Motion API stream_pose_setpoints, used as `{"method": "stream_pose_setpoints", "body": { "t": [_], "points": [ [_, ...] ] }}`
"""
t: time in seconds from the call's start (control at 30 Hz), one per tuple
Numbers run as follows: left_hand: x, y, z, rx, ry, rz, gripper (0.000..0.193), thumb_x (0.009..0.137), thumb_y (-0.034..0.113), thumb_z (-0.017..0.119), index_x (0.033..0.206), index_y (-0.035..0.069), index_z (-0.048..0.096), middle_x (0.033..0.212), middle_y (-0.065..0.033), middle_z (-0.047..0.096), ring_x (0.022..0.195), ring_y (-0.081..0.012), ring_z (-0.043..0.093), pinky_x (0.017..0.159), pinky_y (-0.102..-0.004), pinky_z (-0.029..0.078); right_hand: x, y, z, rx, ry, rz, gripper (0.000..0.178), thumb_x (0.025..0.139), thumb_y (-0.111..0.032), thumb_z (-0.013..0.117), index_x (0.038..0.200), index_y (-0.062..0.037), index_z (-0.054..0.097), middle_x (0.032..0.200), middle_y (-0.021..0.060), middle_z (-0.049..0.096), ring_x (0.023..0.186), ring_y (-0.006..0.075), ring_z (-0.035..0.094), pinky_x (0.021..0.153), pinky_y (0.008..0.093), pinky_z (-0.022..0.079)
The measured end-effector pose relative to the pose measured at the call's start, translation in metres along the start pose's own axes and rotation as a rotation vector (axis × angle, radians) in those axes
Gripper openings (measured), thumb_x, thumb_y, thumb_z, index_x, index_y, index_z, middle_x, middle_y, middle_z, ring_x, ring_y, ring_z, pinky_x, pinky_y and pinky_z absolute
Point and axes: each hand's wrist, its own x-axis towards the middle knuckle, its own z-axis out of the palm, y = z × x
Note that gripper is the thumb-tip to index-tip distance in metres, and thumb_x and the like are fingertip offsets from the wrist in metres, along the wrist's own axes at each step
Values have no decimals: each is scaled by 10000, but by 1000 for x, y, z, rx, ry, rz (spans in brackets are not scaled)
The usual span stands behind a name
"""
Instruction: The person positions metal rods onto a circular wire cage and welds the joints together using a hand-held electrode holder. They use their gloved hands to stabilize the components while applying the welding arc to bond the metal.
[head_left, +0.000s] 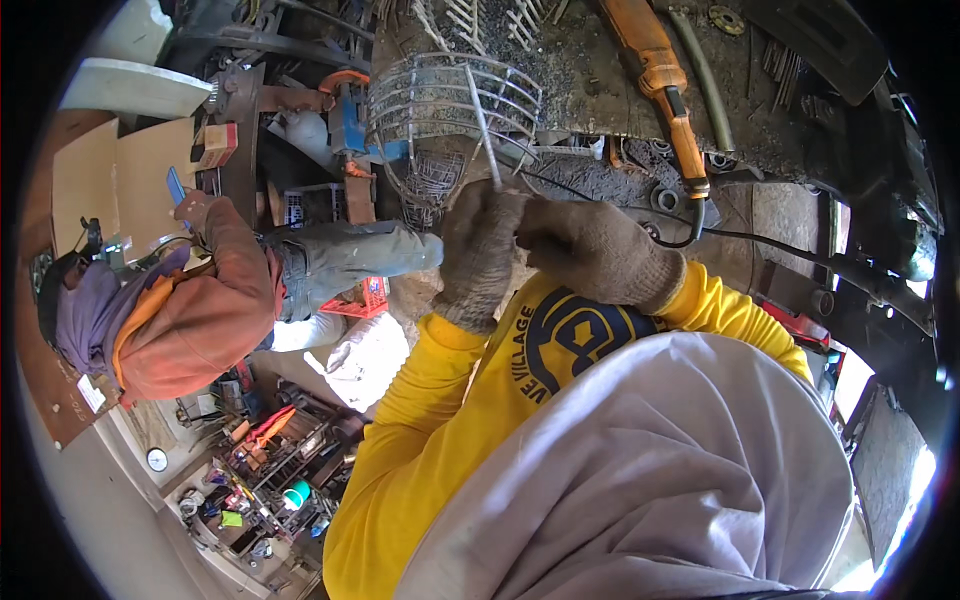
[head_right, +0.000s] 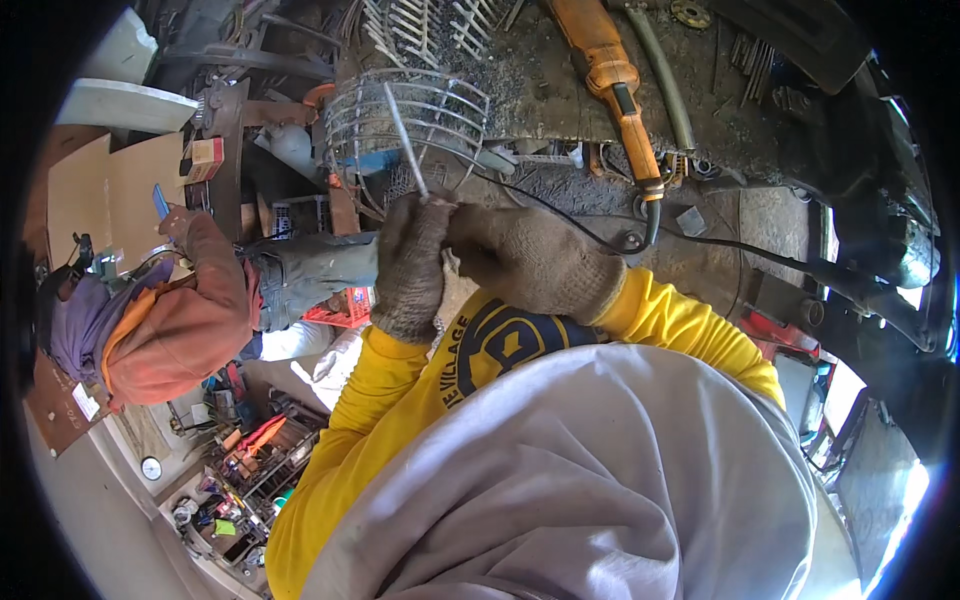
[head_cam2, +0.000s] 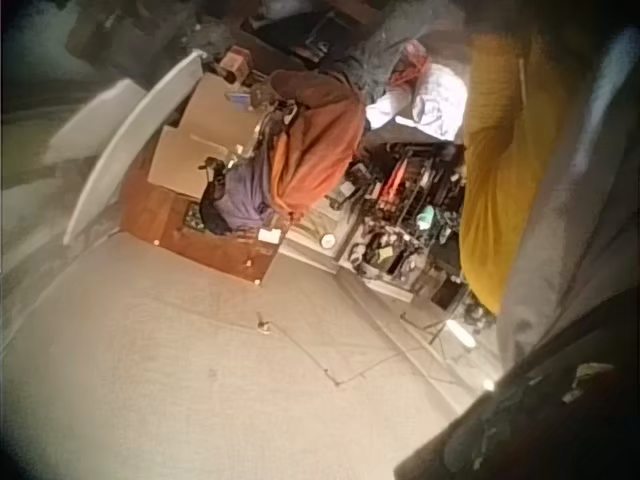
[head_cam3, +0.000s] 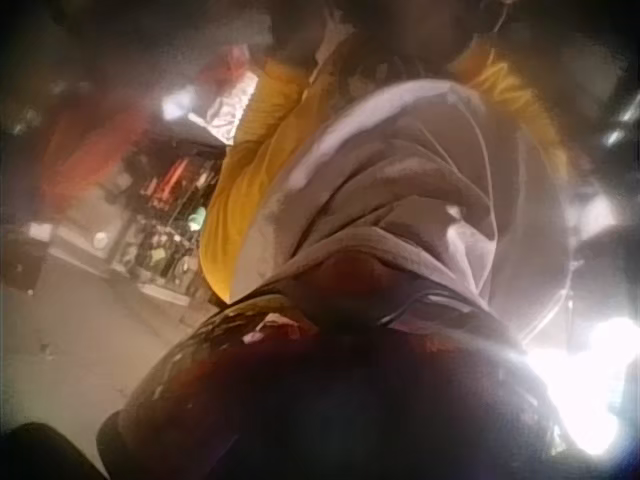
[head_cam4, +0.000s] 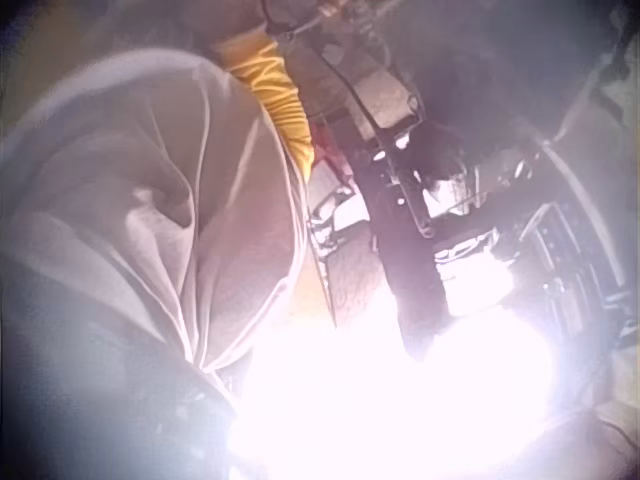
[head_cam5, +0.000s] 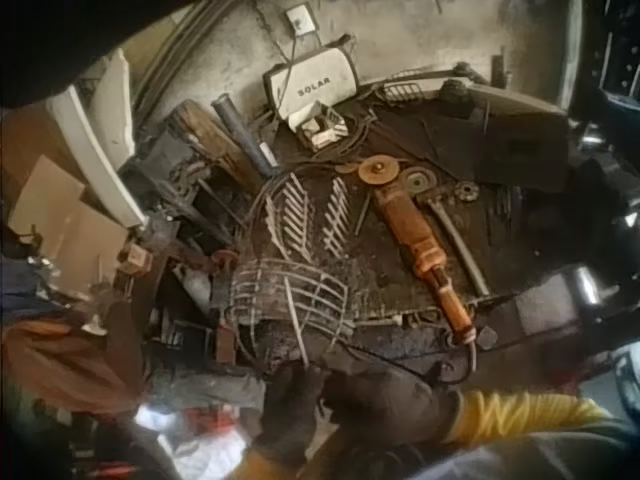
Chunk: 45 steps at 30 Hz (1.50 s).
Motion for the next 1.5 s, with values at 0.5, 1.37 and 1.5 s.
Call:
{"method": "stream_pose_setpoints", "body": {
  "t": [0.5,1.37,1.5],
  "points": [
    [18,82,-86,1305,-187,399,215,948,118,687,1119,-10,703,972,-187,740,811,-368,715,740,-410,562,14,67,-11,219,229,456,426,989,-286,668,1308,-6,636,961,92,699,815,140,650,768,313,556],
    [20,116,-68,1446,-230,302,316,933,86,694,1243,22,688,1030,-209,729,921,-355,725,795,-418,566,76,131,55,1174,445,394,336,1055,-290,611,1240,-17,677,1033,90,737,899,169,691,811,308,566],
    [20,103,-65,1427,-197,239,307,938,81,680,1240,24,690,1061,-212,729,931,-358,725,800,-417,565,75,129,53,1176,437,380,401,1039,-326,634,1240,20,657,1044,110,728,881,177,674,772,320,558]
  ]
}}
